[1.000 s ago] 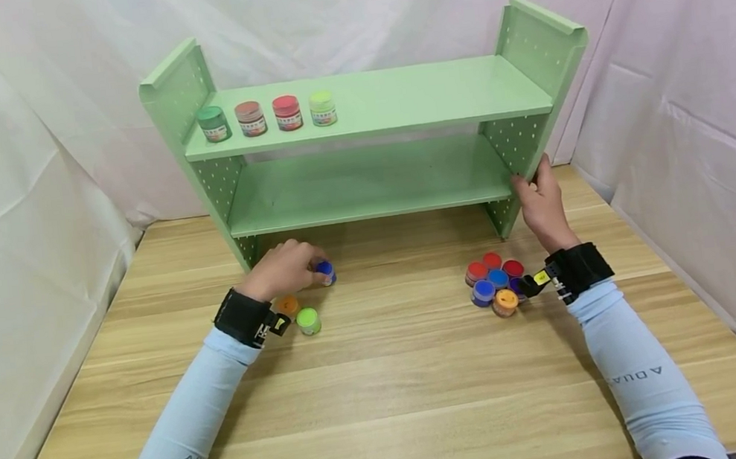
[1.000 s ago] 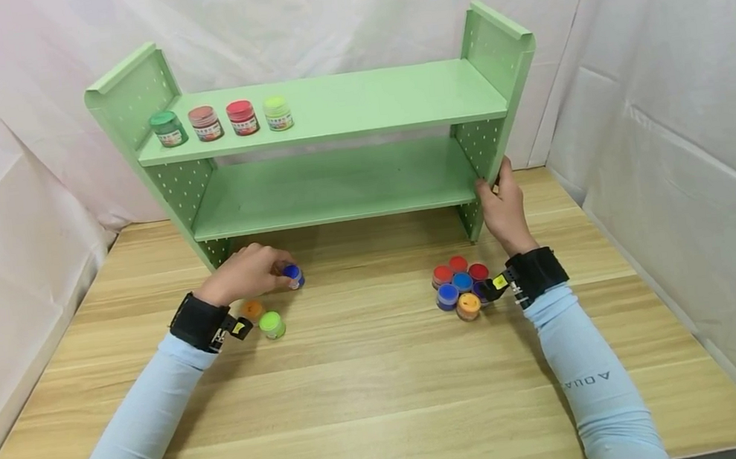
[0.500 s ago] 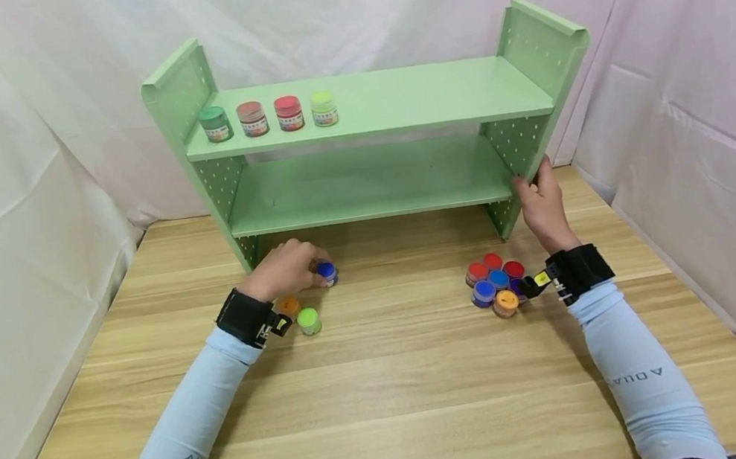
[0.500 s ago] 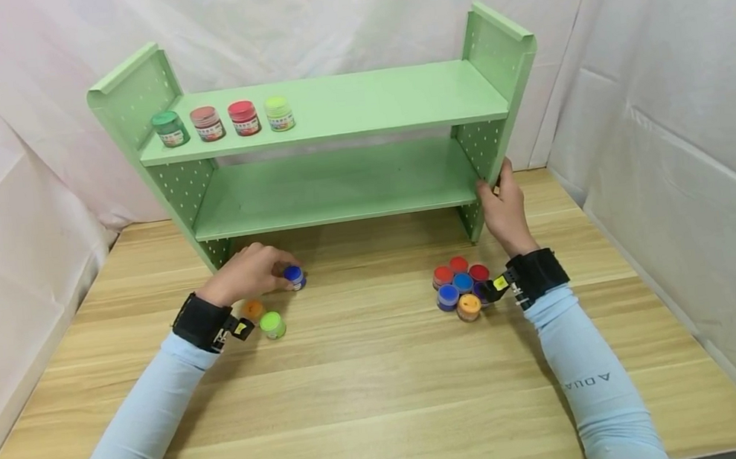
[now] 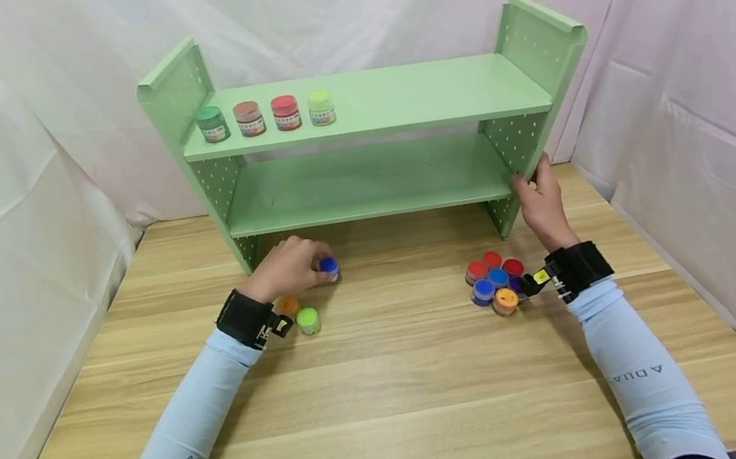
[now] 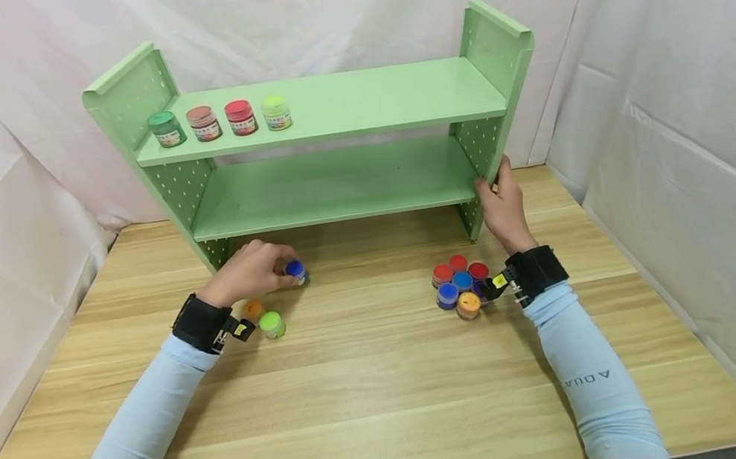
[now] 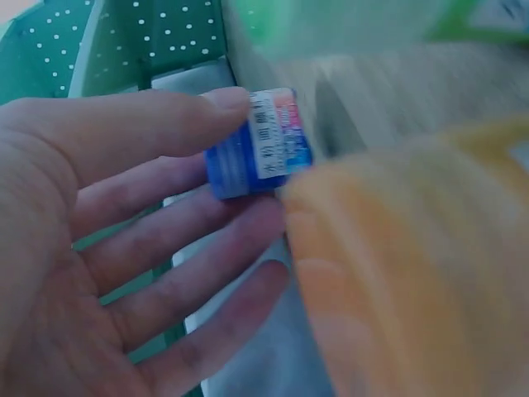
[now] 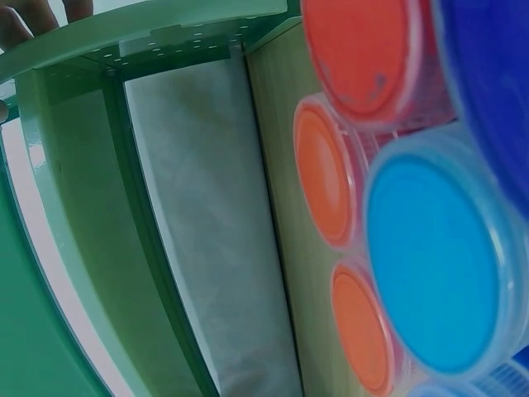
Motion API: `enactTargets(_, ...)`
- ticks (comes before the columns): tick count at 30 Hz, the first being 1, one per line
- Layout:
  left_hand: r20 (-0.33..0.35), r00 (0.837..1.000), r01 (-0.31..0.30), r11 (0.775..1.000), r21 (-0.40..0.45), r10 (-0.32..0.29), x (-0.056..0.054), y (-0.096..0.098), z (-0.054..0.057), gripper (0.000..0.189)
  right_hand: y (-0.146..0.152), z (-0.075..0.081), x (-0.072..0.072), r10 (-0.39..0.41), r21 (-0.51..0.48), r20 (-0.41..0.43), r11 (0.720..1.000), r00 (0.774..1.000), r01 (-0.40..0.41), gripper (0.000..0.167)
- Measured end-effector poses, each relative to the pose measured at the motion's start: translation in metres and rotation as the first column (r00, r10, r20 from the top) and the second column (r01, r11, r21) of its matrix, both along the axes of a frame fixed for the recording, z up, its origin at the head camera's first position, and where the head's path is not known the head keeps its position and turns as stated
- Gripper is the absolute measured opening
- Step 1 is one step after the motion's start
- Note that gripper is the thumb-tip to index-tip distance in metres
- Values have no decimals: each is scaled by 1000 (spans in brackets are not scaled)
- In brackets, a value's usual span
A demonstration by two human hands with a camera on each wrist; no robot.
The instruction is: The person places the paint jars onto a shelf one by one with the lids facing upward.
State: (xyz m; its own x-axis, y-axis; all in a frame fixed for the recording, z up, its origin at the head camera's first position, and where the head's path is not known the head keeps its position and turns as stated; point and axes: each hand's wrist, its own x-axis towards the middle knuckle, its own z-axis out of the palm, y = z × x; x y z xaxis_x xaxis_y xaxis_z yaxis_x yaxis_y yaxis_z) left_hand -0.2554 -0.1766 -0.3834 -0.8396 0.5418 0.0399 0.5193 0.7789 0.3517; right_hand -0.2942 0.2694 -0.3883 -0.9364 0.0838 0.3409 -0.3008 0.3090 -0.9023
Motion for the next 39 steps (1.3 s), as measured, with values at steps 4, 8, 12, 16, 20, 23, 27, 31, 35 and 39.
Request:
enactTargets(4,-31,1000,5,999,39,-4,2,2,4,32,-1,1,1,-2,5,4,1000,1000,2,58)
enactTargets(8,-82,996,25,997,77,-19,5,5,10,27,-1,1,2,-3,7,11,1000,1000,3,59)
enactTargets(12,-139,989,60,991,120,-43,10,9,17,24,2,1,0,4,5,16,1000,1000,-4,59)
enactTargets(16,-209,976,91,986,139,-61,13,13,22,28,4,0,0,0,5,31,1000,1000,0,59)
enactTargets(20,-246,967,101,985,137,-65,15,16,25,30,4,0,-1,2,4,29,1000,1000,-2,59)
enactTargets(23,-250,966,97,986,134,-62,16,17,26,31,2,-1,-2,4,9,17,1000,1000,-4,59)
enactTargets(27,-268,961,102,986,135,-62,16,18,29,30,2,-1,-2,0,12,8,1000,1000,0,58)
enactTargets(31,-291,954,111,984,138,-66,15,18,34,29,1,-2,-2,4,2,7,1000,1000,-4,59)
enactTargets(35,-317,945,128,981,147,-76,12,20,41,29,0,-1,-1,2,4,5,1000,1000,-2,59)
enactTargets(39,-350,933,158,972,174,-89,10,24,50,28,1,1,0,0,11,9,1000,1000,0,59)
